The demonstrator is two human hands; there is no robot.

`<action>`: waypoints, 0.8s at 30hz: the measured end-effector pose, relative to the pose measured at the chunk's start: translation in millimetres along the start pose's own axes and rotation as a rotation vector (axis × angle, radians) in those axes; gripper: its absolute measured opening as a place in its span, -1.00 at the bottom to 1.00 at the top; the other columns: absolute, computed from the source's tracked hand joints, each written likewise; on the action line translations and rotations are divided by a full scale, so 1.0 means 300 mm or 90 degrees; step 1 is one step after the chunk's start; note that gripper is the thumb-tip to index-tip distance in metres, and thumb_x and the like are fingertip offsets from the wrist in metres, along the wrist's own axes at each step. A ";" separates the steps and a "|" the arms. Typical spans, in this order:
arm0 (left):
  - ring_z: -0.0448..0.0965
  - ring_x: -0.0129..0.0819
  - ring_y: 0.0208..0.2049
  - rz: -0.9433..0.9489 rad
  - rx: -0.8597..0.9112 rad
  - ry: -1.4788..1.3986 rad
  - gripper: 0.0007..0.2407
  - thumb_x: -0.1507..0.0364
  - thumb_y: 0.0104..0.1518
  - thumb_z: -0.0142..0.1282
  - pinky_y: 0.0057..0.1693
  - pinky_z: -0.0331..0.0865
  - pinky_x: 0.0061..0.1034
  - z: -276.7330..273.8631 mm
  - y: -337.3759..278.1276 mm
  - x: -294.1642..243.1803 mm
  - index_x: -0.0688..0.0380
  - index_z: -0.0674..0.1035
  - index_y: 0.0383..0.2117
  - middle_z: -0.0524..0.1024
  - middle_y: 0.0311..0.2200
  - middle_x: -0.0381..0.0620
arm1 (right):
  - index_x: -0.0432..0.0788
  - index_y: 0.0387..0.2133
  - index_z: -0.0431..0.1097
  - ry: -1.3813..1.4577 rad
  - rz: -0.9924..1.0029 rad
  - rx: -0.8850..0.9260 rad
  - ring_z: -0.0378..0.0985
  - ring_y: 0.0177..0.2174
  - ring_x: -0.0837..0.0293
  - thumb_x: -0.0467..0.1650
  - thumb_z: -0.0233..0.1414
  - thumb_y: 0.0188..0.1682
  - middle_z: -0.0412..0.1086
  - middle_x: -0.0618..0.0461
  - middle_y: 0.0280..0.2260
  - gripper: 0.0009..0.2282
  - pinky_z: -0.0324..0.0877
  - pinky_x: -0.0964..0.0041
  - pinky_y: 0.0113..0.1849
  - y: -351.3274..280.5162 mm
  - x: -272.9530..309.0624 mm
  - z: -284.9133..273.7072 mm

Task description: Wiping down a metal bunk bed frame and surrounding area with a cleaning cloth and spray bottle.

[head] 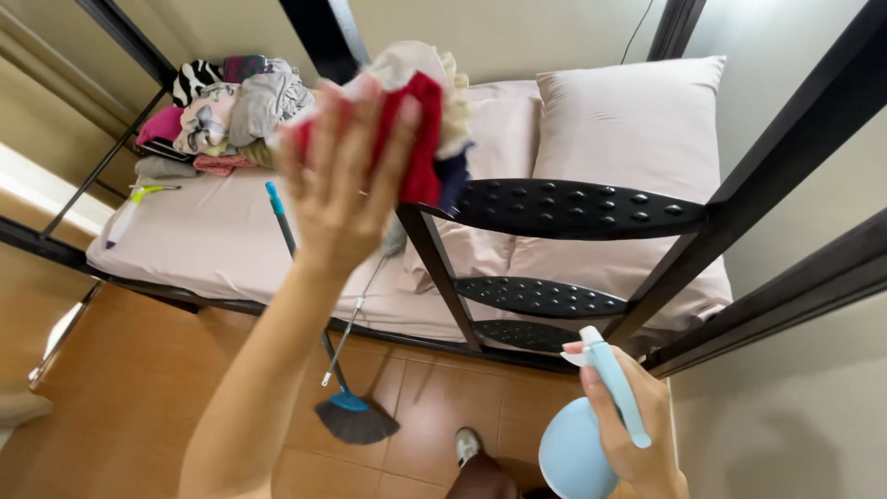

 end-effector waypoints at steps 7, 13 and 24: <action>0.24 -0.05 0.40 -0.026 0.221 -0.262 -0.60 0.48 0.34 -0.04 0.48 -0.03 -0.13 0.093 -0.401 -0.155 0.19 0.44 0.33 0.31 0.35 0.06 | -0.26 -0.19 0.53 0.021 -0.030 0.027 0.22 -0.67 0.34 -0.45 0.00 0.04 0.28 0.11 -0.68 -0.81 0.18 0.40 -0.56 -0.011 -0.031 0.073; 0.25 -0.18 0.34 0.108 0.299 -0.338 -0.56 0.45 0.24 -0.02 0.43 0.07 -0.24 0.088 -0.514 -0.192 0.18 0.45 0.31 0.31 0.34 -0.03 | -0.28 -0.21 0.53 0.014 -0.033 -0.033 0.24 -0.66 0.34 -0.45 -0.01 0.03 0.30 0.12 -0.65 -0.82 0.17 0.39 -0.57 -0.024 0.013 0.133; 0.45 -0.10 0.08 0.359 0.488 -0.010 -0.61 0.33 0.21 -0.13 0.34 0.08 -0.32 0.074 -0.305 -0.364 0.42 0.58 -0.02 0.56 -0.05 0.13 | -0.26 -0.20 0.53 0.012 -0.060 0.048 0.25 -0.65 0.33 -0.45 0.00 0.05 0.32 0.10 -0.62 -0.82 0.19 0.40 -0.55 0.013 0.027 0.126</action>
Point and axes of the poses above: each hand's wrist, its own y-axis towards the middle knuckle, its own z-axis out of the palm, x = y × z, the point moved 2 cm from there along y, towards the middle knuckle
